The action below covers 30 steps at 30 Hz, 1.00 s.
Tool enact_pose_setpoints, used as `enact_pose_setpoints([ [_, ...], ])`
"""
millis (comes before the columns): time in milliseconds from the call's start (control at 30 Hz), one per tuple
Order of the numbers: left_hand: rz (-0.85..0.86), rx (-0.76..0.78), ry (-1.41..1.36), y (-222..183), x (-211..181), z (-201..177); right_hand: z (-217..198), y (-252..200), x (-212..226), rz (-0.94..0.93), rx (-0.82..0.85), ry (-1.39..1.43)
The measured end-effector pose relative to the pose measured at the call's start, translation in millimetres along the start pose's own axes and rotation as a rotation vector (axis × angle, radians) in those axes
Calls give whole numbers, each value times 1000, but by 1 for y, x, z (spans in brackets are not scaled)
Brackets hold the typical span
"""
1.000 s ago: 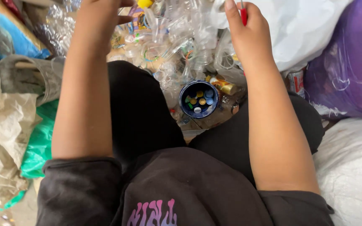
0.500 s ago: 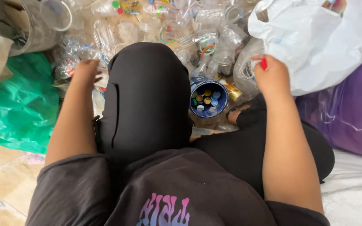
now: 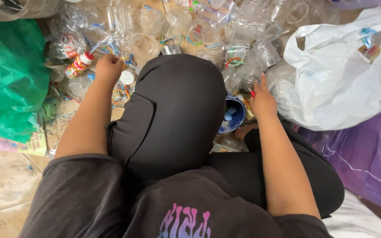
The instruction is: Cutting plastic cups with a utility knife for recycling
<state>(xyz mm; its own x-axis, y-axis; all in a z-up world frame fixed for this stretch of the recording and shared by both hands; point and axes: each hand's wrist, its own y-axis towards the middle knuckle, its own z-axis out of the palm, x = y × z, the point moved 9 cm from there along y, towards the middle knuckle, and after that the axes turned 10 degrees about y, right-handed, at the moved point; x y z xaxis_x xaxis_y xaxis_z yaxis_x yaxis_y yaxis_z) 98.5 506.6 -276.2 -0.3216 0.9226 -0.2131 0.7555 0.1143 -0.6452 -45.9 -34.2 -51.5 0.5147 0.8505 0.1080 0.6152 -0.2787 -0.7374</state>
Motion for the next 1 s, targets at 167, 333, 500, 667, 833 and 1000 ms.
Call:
enact_pose_setpoints([
  [167, -82, -12, -56, 9, 0, 12, 6, 7, -5, -75, -45, -34],
  [333, 41, -493, -206, 29, 0, -2, 0, 11, -17, -278, -317, 20],
  [500, 89, -621, -270, 32, -39, -42, -59, -22, -8, -356, -589, 156],
  [667, 59, -763, -270, 2, -82, -121, -70, -23, -42, -141, -619, 373],
  [833, 176, -803, -86, 22, -97, -138, -53, -16, -62, 49, -537, 789],
  [1000, 286, -668, 23, 16, -127, -119, -34, -17, -69, 184, -479, 1040],
])
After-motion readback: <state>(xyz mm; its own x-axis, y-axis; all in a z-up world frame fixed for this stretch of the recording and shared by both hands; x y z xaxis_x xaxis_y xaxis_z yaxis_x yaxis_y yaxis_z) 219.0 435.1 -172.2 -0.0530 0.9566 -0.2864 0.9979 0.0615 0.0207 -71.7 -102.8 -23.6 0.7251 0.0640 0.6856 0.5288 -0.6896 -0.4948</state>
